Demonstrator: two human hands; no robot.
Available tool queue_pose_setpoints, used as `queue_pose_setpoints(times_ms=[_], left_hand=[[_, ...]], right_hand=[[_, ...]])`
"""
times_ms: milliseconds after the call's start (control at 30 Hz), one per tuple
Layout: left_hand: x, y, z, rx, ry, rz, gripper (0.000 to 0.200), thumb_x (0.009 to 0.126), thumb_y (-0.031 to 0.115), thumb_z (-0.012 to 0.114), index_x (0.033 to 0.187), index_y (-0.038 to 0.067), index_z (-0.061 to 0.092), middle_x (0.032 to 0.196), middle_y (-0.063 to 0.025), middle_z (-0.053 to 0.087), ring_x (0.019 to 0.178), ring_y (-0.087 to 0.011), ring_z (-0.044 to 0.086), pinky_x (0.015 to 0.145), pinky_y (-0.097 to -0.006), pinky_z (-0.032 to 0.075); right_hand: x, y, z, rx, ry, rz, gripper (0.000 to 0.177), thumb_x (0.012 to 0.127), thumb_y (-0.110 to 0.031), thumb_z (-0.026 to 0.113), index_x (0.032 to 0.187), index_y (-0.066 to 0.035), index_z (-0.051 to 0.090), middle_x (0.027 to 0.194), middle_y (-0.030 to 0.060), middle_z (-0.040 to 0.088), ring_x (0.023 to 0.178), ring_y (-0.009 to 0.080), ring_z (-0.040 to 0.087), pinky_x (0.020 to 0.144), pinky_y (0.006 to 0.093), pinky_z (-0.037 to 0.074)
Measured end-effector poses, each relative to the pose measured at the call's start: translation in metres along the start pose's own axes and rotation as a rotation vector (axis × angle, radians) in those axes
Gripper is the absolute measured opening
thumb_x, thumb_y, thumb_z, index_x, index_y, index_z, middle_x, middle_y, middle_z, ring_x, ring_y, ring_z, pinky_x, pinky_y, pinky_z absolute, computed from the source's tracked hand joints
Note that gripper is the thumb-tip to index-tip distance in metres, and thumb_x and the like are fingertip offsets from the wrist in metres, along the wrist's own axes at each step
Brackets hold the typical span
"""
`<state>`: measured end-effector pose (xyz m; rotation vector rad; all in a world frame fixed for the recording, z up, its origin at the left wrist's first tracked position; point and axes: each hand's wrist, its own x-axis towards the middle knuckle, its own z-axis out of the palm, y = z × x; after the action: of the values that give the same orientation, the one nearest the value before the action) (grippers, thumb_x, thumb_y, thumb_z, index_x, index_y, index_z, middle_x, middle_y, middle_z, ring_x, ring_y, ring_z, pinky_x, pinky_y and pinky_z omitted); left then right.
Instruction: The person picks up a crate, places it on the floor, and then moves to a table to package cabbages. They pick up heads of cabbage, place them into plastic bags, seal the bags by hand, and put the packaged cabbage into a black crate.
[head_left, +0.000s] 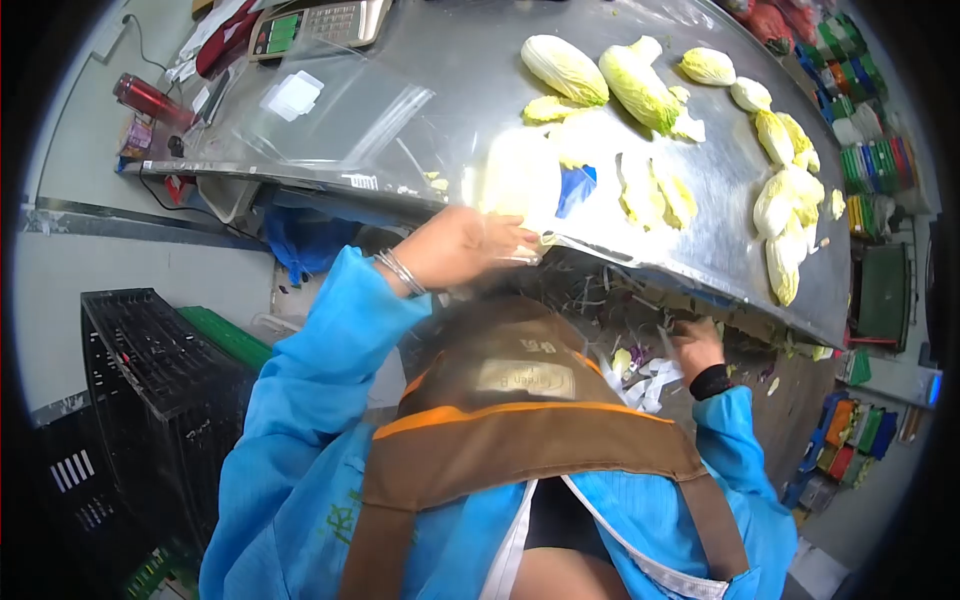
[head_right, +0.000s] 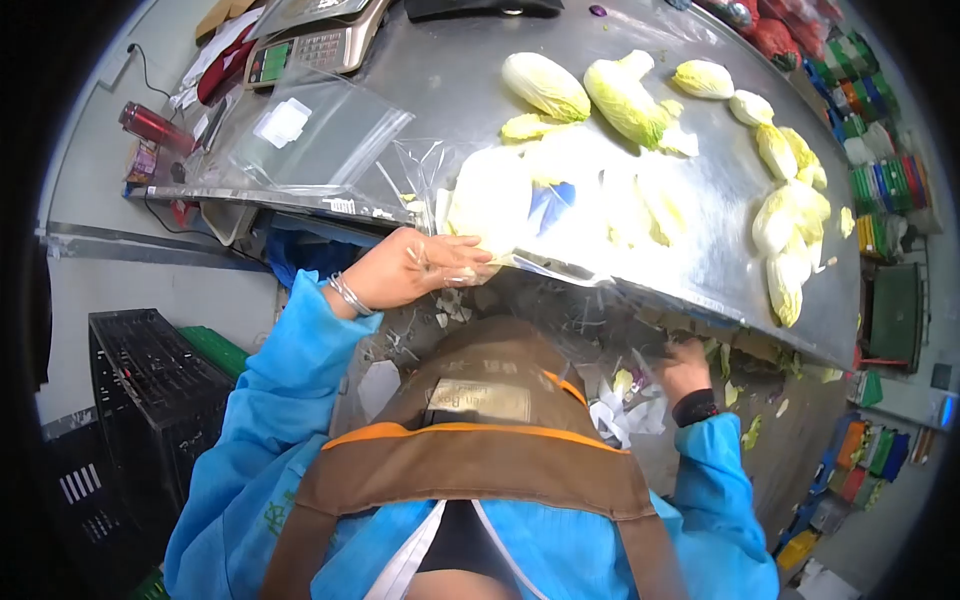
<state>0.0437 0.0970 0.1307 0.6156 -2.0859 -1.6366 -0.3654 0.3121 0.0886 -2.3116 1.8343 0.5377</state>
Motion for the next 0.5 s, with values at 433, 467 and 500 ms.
queue_pose_setpoints(times_ms=[433, 467, 500], left_hand=[[0.035, -0.004, 0.004, -0.196, 0.624, -0.668, 0.044, 0.09, 0.033, 0.053, 0.079, -0.008, 0.061, 0.061, -0.0151, 0.061, 0.052, -0.0232, 0.061, 0.05, -0.0297, 0.051], [0.04, -0.018, 0.006, -0.24, 0.706, -0.838, 0.044, 0.089, 0.035, 0.053, 0.078, -0.006, 0.061, 0.055, -0.0141, 0.059, 0.043, -0.0256, 0.058, 0.044, -0.0315, 0.048], [0.041, -0.027, 0.003, -0.238, 0.712, -0.837, 0.044, 0.089, 0.035, 0.053, 0.078, -0.006, 0.061, 0.055, -0.0141, 0.059, 0.043, -0.0256, 0.058, 0.044, -0.0315, 0.048]], right_hand=[[0.226, -0.117, -0.08, 1.769, 0.283, 0.497, 0.042, 0.09, -0.043, 0.049, 0.064, -0.01, 0.047, 0.048, -0.0034, 0.041, 0.039, 0.0041, 0.035, 0.036, 0.0209, 0.027], [0.237, -0.114, -0.059, 1.809, 0.153, 0.48, 0.041, 0.09, -0.041, 0.049, 0.066, -0.007, 0.051, 0.049, 0.0019, 0.046, 0.041, 0.01, 0.039, 0.039, 0.0265, 0.034], [0.244, -0.106, -0.047, 1.483, 0.214, 0.426, 0.032, 0.088, -0.037, 0.052, 0.078, -0.006, 0.053, 0.052, 0.0074, 0.05, 0.044, 0.0168, 0.045, 0.042, 0.0315, 0.037]])
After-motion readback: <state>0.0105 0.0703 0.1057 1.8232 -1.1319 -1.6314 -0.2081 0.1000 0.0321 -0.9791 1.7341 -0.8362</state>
